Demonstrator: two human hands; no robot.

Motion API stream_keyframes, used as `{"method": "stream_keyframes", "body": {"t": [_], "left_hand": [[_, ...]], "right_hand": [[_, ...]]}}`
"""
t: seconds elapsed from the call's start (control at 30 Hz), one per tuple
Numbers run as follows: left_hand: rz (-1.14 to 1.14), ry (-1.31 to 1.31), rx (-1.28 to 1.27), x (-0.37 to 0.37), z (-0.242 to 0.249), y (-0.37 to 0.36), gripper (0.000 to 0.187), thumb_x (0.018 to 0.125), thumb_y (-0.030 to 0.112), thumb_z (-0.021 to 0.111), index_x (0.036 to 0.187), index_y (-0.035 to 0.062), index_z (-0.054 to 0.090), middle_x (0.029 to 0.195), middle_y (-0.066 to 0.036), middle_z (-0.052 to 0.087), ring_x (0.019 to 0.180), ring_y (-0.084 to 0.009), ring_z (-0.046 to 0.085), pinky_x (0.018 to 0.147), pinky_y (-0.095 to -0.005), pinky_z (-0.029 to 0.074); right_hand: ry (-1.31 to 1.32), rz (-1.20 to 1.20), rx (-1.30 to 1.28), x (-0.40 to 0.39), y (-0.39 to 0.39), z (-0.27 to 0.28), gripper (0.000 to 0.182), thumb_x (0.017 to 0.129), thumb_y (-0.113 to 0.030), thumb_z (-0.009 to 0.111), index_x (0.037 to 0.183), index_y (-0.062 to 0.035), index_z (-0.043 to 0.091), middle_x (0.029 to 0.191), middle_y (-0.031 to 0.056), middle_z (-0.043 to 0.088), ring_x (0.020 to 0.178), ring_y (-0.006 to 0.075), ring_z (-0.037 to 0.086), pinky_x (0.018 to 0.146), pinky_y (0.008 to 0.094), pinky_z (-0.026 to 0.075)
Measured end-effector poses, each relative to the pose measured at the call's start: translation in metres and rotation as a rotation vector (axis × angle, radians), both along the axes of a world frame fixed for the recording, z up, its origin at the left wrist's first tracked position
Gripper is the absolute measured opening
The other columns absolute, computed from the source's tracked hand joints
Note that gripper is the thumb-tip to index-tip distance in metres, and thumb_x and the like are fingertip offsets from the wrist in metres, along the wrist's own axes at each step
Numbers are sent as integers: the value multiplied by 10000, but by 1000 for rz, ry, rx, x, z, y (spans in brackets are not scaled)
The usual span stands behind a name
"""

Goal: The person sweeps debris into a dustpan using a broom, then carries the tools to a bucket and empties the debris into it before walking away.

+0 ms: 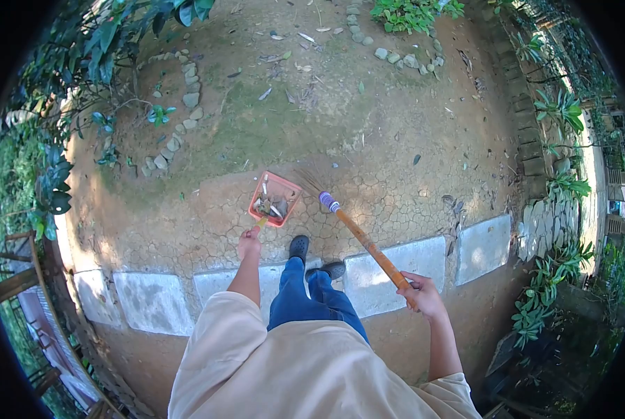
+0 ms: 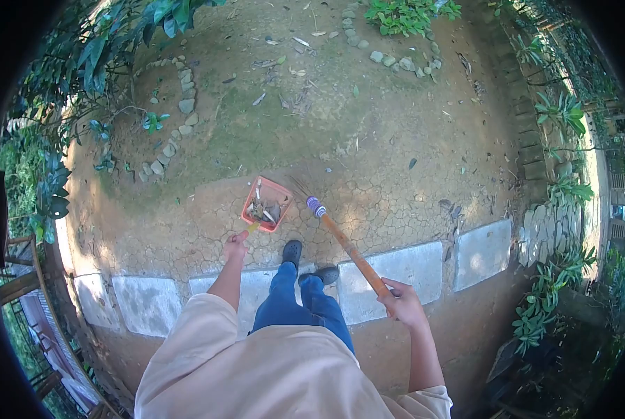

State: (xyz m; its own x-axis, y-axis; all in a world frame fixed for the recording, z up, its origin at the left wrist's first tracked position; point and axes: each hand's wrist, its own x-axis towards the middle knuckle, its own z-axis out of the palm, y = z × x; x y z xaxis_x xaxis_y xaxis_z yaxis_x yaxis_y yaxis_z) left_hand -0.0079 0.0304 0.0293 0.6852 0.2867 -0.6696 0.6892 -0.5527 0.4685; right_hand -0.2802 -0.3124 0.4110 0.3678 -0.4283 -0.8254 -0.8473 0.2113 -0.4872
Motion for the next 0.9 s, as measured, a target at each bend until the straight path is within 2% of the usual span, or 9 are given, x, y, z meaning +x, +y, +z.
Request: {"method": "stream_keyframes", "body": {"t": [0.07, 0.17, 0.27, 0.37, 0.47, 0.63, 0.77, 0.9], "left_hand": [[-62, -64, 19, 0, -21, -1, 384, 919, 448, 602, 1173, 172, 687, 989, -115, 724, 789, -254, 714, 726, -390, 542], [-14, 13, -122, 4, 55, -32, 331, 912, 416, 616, 1102, 156, 693, 854, -103, 710, 659, -219, 691, 597, -368, 523], [-71, -44, -164, 10, 36, -42, 275, 894, 372, 644, 1031, 137, 689, 744, -84, 674, 559, -186, 643, 512, -347, 481], [-151, -70, -223, 9, 71, -70, 254, 881, 348, 653, 1001, 127, 695, 735, -83, 675, 557, -191, 636, 534, -347, 490], [-250, -81, -180, 11, 63, -98, 248, 891, 336, 634, 982, 115, 700, 726, -82, 671, 568, -199, 645, 544, -353, 496], [-383, -104, -207, 5, 75, -162, 228, 923, 273, 578, 1014, 116, 716, 801, -93, 687, 596, -211, 655, 570, -358, 511], [-496, -93, -203, -4, 73, -219, 253, 952, 250, 543, 1037, 84, 714, 879, -85, 706, 643, -198, 677, 587, -324, 561], [-472, -111, -259, -21, 75, -290, 296, 975, 253, 521, 981, 30, 715, 934, -66, 731, 695, -181, 699, 587, -296, 600]], "right_hand": [[-40, -25, -2, -8, 1, 6, 611, 784, 15, 724, 1368, 46, 549, 706, 55, 626, 469, 103, 498, 417, 271, 372], [-109, -106, 9, -28, 1, 5, 615, 773, 8, 725, 1361, 58, 549, 739, 81, 663, 472, 112, 518, 419, 271, 381], [-171, -195, 3, -51, 4, -1, 614, 767, 1, 726, 1352, 67, 551, 748, 94, 679, 471, 120, 530, 420, 271, 386], [-200, -259, -30, -72, 4, -1, 615, 764, -4, 727, 1348, 75, 550, 739, 94, 678, 467, 123, 528, 418, 269, 384], [-219, -339, -67, -89, 0, 3, 633, 751, -35, 730, 1348, 76, 553, 699, 84, 648, 457, 120, 508, 416, 276, 365], [-270, -496, -103, -131, -18, -10, 655, 737, -50, 721, 1355, 80, 545, 687, 91, 639, 449, 124, 502, 413, 284, 360], [-299, -588, -119, -170, -55, -21, 668, 731, -24, 708, 1358, 108, 519, 724, 114, 673, 443, 127, 505, 409, 274, 373], [-285, -620, -139, -206, -117, -35, 669, 722, -17, 694, 1356, 108, 520, 726, 117, 682, 441, 131, 507, 406, 274, 374]]}}
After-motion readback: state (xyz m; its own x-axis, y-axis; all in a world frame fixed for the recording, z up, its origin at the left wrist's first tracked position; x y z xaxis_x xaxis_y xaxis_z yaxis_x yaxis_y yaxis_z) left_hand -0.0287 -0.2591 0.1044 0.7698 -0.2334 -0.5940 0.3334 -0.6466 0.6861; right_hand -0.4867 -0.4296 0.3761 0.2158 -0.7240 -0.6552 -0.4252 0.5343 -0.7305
